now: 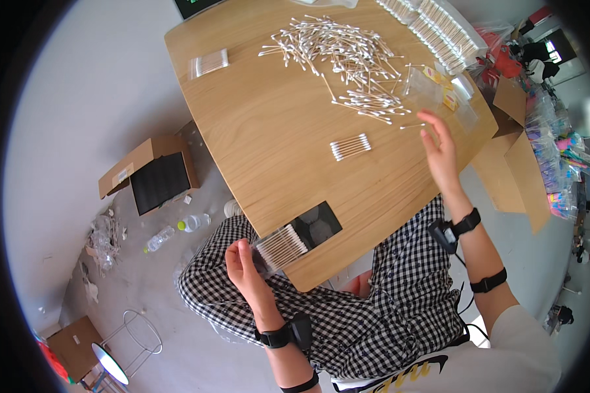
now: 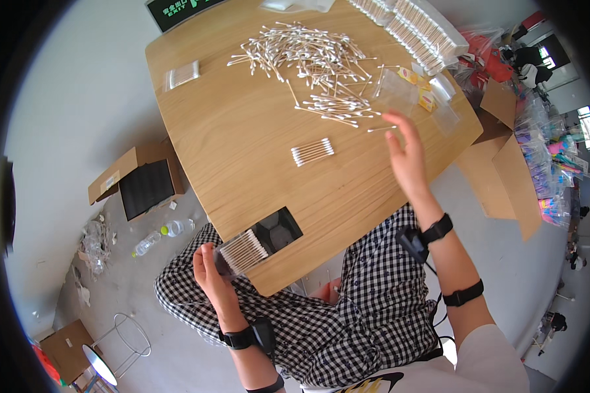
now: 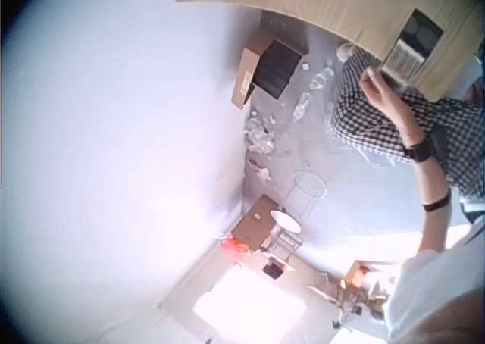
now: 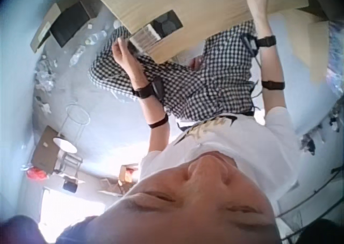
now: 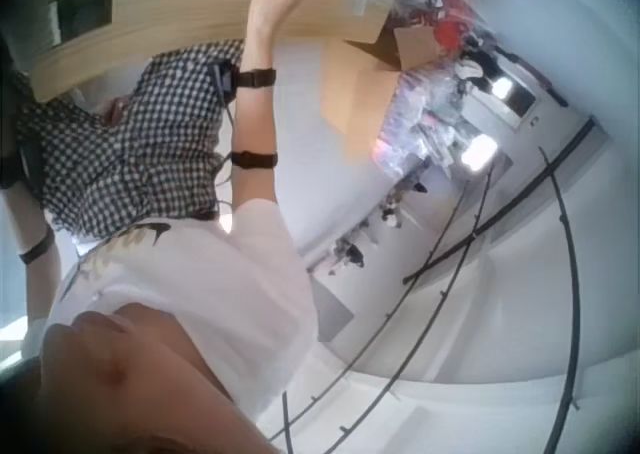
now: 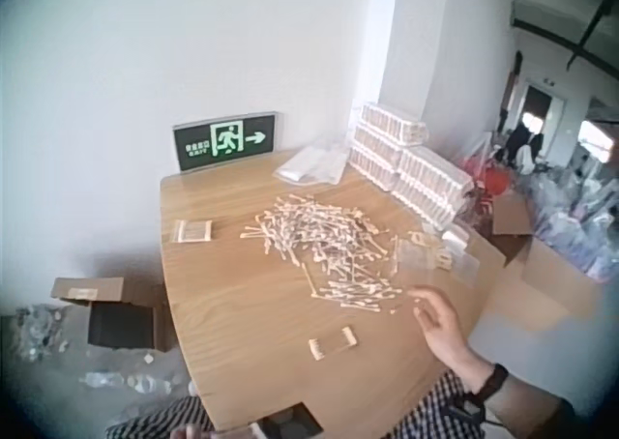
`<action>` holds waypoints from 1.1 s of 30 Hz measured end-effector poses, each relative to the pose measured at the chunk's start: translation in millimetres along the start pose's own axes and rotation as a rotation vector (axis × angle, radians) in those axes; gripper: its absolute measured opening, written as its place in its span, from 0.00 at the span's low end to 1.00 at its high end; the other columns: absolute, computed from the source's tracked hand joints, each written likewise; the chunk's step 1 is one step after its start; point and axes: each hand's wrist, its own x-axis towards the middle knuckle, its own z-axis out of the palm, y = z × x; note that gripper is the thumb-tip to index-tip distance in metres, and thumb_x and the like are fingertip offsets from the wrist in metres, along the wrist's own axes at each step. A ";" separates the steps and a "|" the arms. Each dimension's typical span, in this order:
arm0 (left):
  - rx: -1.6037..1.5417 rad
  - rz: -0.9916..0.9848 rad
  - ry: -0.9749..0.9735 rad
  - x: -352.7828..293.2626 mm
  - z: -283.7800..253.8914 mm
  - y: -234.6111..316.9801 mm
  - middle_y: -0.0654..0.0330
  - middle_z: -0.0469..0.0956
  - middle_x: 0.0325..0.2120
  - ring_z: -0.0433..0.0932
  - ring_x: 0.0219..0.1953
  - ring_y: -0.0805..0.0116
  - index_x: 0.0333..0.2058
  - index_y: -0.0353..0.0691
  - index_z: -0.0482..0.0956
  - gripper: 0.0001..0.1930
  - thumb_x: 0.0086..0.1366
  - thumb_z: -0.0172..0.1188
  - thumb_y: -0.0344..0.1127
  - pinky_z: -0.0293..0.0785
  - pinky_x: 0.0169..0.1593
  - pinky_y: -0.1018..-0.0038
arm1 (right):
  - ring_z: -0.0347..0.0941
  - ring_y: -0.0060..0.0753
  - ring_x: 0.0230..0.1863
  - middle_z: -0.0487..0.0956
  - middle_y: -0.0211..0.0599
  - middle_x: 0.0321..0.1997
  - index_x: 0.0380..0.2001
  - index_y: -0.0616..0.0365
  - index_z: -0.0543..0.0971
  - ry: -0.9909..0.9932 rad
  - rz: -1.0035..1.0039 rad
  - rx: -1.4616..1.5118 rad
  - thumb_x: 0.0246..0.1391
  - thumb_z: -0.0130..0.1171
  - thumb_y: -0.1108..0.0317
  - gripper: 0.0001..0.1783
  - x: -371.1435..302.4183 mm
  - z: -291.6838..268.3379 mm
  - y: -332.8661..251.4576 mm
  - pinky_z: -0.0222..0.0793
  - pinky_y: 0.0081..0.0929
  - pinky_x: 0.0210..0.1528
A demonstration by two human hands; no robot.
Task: The recorder is manually counting and arranging cotton swabs into small plastic bags for packaging.
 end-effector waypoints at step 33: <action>-0.222 -0.095 0.043 11.2 -3.0 -10.9 0.66 0.73 0.25 0.69 0.29 0.80 0.37 0.37 0.75 0.16 0.73 0.48 0.45 0.64 0.37 0.82 | 0.75 0.37 0.37 0.79 0.31 0.30 0.28 0.53 0.80 0.104 -0.192 -0.995 0.45 0.66 0.68 0.06 64.5 -100.6 81.4 0.67 0.37 0.43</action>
